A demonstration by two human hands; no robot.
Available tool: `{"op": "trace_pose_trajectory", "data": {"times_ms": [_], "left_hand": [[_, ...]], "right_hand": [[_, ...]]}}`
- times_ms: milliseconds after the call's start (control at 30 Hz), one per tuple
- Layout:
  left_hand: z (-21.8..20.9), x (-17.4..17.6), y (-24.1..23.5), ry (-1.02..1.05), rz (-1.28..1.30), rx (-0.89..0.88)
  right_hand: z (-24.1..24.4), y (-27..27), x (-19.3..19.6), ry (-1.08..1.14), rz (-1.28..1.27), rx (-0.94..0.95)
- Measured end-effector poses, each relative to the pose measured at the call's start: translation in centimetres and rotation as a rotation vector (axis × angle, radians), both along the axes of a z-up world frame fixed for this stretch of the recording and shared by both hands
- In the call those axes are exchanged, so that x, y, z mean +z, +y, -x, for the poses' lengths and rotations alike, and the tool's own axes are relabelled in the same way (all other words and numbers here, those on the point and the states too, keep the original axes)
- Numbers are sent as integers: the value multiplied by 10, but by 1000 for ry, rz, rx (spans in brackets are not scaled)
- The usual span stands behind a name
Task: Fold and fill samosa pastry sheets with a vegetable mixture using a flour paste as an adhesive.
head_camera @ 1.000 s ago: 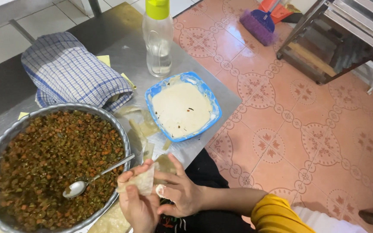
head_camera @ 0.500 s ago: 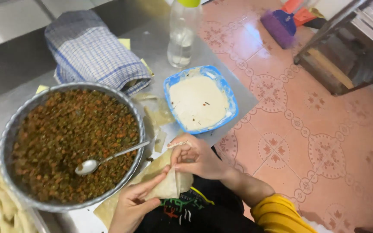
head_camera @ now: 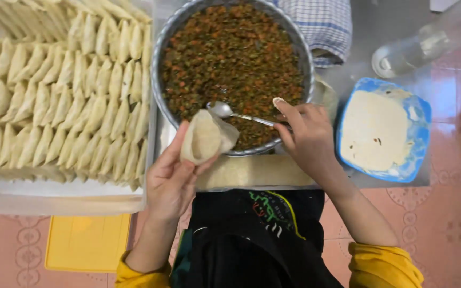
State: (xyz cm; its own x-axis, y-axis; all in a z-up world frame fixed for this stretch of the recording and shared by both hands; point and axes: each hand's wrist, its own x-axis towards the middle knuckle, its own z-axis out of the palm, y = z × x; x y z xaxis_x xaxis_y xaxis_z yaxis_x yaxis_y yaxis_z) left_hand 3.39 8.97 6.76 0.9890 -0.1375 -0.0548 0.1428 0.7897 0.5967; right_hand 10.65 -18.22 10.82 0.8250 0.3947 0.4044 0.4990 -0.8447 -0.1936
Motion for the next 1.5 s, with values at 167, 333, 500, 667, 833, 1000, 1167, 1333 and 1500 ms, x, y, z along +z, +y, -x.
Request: {"op": "trace_pose_trajectory", "data": {"times_ms": [167,333,500,667,833,1000,1167,1333,1500], "left_hand": [[-13,0,14,-80,13,237],[-19,-9,17,-106,32,300],[-22,-11,15,-32,-9,370],[-24,-15,19,-51,-17,375],[-26,-19,20,-31,-9,348],[-27,-22,21,-36,-53,348],[-27,-23,19,-29,-49,337],[-29,-20,19,-36,-69,331],[-30,-11,18,17,-130,301]], "right_hand": [[-10,26,14,60,111,113],[-23,33,27,32,82,124],[-32,51,30,51,134,172],[-31,45,28,-63,273,147],[-34,37,16,-90,397,272],[-31,30,15,-11,340,307],[-32,25,14,112,224,229],[-39,19,14,225,72,221],[-38,10,19,367,-95,110]]}}
